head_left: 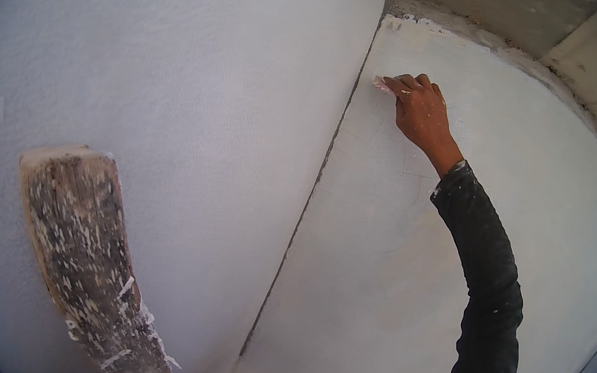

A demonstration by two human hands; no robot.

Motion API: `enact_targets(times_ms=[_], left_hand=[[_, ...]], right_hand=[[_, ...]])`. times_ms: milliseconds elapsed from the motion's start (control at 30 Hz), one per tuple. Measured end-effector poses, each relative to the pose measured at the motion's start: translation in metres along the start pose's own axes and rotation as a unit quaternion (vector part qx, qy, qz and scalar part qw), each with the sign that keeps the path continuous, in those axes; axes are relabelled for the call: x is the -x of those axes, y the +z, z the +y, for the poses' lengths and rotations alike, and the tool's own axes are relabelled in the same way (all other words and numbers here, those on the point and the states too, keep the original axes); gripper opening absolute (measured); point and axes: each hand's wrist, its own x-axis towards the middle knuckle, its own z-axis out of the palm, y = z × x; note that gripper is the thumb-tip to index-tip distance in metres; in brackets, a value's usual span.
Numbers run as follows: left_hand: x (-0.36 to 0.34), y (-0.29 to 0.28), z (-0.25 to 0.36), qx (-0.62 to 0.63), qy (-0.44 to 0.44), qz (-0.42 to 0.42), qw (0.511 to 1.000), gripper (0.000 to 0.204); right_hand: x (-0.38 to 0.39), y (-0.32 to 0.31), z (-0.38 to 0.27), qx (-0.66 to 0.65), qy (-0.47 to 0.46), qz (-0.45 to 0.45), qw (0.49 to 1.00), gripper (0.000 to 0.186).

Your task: The person applies plaster to a wall and ceiling corner using a putty knife and a brush. The person scoops plaster from a container and spreads it across the surface, smoothing it with the blade.

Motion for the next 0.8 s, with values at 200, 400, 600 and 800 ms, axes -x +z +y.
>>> enact_targets(times_ms=[200,400,600,800], left_hand=[[-0.005,-0.005,0.002,0.016,-0.017,-0.002,1.000,0.110],[-0.008,-0.010,0.002,0.033,-0.021,0.007,0.999,0.104],[-0.006,-0.010,-0.006,0.049,-0.042,-0.001,0.998,0.098],[-0.013,-0.015,-0.003,0.054,-0.040,-0.003,0.998,0.093]], right_hand=[[-0.008,0.048,-0.026,0.052,-0.032,-0.037,0.997,0.043],[0.079,0.048,-0.096,-0.064,-0.067,-0.077,0.993,0.042],[0.250,0.037,-0.201,-0.189,-0.105,-0.166,0.962,0.045],[0.180,0.005,-0.155,-0.226,-0.057,-0.161,0.959,0.042]])
